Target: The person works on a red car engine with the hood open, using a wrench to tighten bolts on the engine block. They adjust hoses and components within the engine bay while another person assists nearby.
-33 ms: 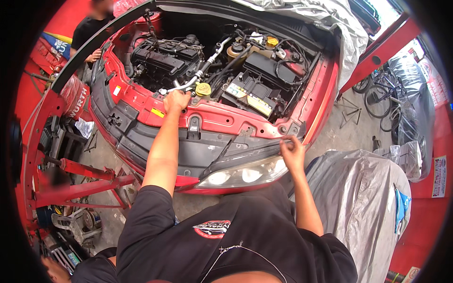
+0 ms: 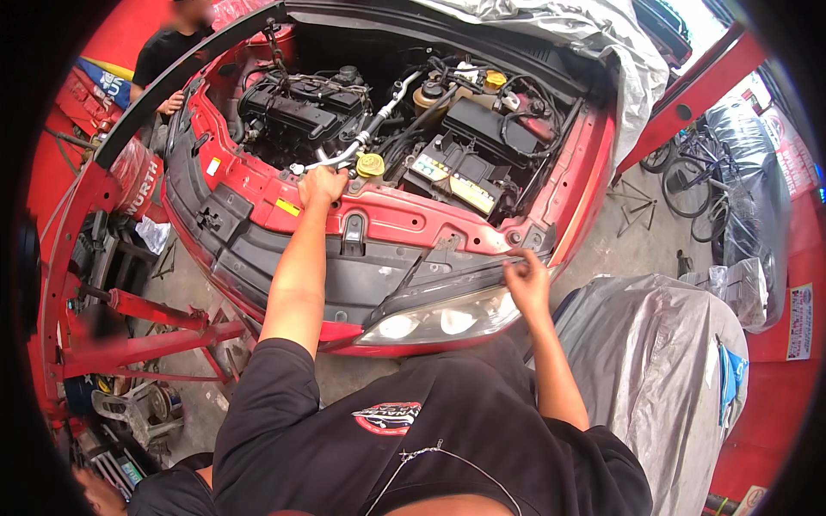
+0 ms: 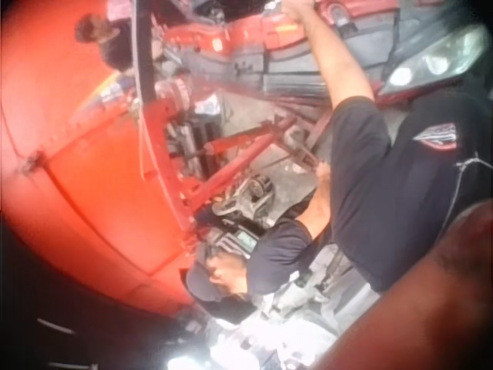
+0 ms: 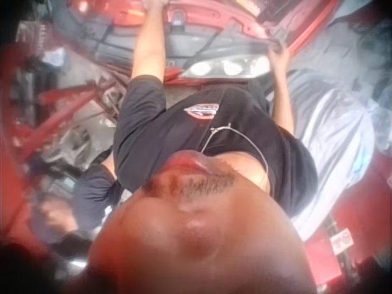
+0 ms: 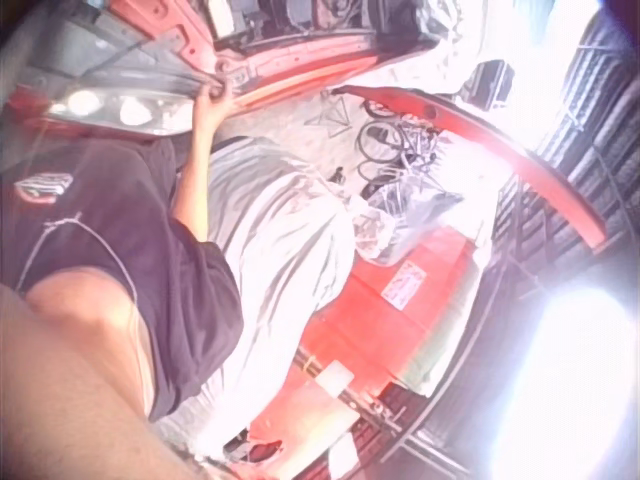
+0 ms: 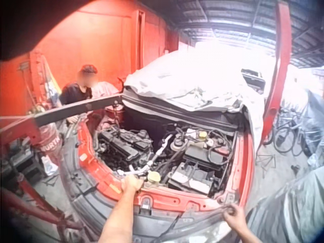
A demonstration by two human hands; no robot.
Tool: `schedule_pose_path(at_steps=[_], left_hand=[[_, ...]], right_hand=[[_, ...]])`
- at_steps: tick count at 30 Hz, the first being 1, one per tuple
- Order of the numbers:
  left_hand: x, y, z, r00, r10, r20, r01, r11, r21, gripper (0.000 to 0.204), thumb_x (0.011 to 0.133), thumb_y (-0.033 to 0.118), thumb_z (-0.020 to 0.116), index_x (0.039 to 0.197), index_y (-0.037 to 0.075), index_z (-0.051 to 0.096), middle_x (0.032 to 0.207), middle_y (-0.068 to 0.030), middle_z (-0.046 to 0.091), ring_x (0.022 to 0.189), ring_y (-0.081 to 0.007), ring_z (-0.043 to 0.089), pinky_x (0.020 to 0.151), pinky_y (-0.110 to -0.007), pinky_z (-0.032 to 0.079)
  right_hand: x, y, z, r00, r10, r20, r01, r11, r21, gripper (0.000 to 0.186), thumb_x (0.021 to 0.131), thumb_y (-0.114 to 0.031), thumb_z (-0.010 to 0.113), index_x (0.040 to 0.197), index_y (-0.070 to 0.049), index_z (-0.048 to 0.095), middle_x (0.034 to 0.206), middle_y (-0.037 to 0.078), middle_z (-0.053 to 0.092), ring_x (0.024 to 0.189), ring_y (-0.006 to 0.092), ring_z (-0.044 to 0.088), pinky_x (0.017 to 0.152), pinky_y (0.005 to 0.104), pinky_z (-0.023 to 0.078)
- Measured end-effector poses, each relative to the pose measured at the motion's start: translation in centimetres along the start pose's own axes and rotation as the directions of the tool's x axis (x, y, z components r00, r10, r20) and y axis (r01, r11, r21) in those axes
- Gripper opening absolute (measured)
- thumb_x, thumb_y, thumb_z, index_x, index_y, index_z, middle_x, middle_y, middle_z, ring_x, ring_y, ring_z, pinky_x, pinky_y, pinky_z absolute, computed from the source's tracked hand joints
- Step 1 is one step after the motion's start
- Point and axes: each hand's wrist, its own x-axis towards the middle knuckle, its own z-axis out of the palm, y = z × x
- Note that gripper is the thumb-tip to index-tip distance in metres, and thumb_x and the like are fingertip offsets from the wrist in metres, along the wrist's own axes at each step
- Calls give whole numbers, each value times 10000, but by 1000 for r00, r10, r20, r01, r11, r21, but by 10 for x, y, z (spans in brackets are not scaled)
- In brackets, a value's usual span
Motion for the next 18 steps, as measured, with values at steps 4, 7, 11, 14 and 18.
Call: schedule_pose_path(at_steps=[4,7,11,14,18], left_hand=[[-5,-7,-5,1000,-2,10,2,1000,-19,490,882,512,618,1065,107,825,1113,-179,777,1072,-358,741,959,-444,561],[-7,-4,-9,1000,2,-7,-2,1000,-19,480,884,507,618,1059,111,825,1107,-171,780,1074,-353,740,953,-439,564],[-7,-2,-5,998,-7,-58,6,1000,-15,449,870,501,629,1052,142,828,1118,-166,776,1080,-360,733,959,-445,558],[-7,1,-9,999,-28,-37,28,1000,-10,439,863,503,638,1041,150,828,1121,-164,775,1077,-356,732,960,-446,557],[-8,6,-5,997,-43,-57,43,999,-7,431,863,505,631,1002,150,832,1097,-167,777,1068,-357,733,950,-452,557]], right_hand=[[-13,-40,31,973,-212,93,230,924,-306,300,901,-57,733,1195,-65,678,665,62,654,570,119,562,580,314,464],[-8,-50,31,951,-185,248,261,911,-320,248,906,-85,737,1151,-60,704,704,65,672,577,124,570,582,324,465],[7,-41,32,921,-172,350,277,920,-277,232,915,-137,749,1127,-47,721,750,69,685,592,119,568,591,321,476],[31,-15,33,930,-156,334,228,955,-188,219,938,-140,755,1126,-33,718,817,33,708,627,75,582,586,287,493],[52,-3,28,934,56,352,-109,985,133,198,965,-123,741,1132,-21,704,840,17,704,649,47,600,560,251,516]])
